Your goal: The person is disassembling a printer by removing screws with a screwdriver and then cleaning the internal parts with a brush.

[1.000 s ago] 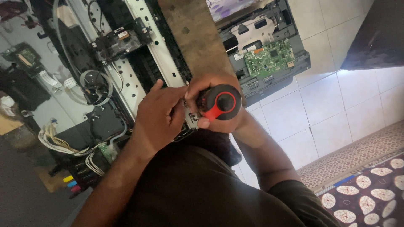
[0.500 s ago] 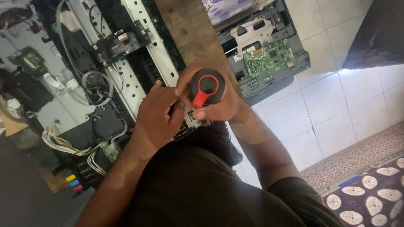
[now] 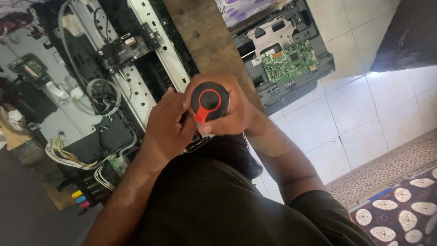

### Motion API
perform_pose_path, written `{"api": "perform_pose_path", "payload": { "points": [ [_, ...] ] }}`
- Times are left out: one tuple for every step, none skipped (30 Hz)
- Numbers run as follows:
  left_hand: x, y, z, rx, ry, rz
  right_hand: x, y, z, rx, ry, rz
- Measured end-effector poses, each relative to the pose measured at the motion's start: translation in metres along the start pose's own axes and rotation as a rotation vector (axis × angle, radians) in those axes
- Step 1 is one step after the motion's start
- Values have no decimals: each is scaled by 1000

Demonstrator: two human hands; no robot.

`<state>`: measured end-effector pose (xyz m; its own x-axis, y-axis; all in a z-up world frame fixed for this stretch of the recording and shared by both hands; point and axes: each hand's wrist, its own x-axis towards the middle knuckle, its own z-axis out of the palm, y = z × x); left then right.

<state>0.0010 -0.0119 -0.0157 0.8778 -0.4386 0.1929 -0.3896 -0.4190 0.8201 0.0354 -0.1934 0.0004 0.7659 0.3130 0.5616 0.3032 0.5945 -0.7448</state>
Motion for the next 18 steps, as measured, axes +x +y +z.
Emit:
{"api": "perform_pose_path", "payload": {
  "points": [
    [1, 1, 0, 0, -1, 1, -1, 0, 1, 0, 0, -1],
    [2, 2, 0, -19, 3, -9, -2, 0, 1, -4, 3, -5],
    [2, 3, 0, -39, 6, -19, -3, 1, 2, -7, 5, -10],
    [1, 2, 1, -38, 6, -18, -3, 1, 0, -8, 5, -11],
    [0, 0, 1, -43, 5, -18, -2, 2, -3, 17, -10, -17],
    [-1, -2, 1, -47, 5, -18, -2, 3, -5, 42, -26, -24],
    [-1, -3, 1, -46, 5, -17, -1, 4, -7, 43, -26, -25],
    [-2, -5, 1, -35, -1, -16, 0, 5, -8, 51, -40, -29],
    [-2, -6, 1, -25, -6, -14, 1, 5, -10, 60, -55, -33],
    [0, -3, 0, -23, -5, -13, 2, 3, -9, 60, -55, -35],
    [1, 1, -1, -46, -6, -21, 1, 1, -8, 46, -55, -28],
    [3, 4, -1, -69, -6, -29, 1, 0, -7, 33, -55, -22],
    [2, 1, -1, -68, -8, -28, 0, -2, -7, 33, -53, -24],
    [1, -1, -1, -44, -12, -19, 0, -4, -6, 11, -55, -15],
    [1, -4, 0, -21, -18, -9, -1, -7, -5, -12, -56, -6],
    [3, 1, 0, -21, -21, -8, -5, -7, -7, -13, -53, -7],
    [5, 5, 0, -32, -11, 4, -9, -7, -8, -41, -50, 8],
    [7, 9, -1, -43, 0, 16, -13, -7, -9, -70, -46, 22]
  ]
}}
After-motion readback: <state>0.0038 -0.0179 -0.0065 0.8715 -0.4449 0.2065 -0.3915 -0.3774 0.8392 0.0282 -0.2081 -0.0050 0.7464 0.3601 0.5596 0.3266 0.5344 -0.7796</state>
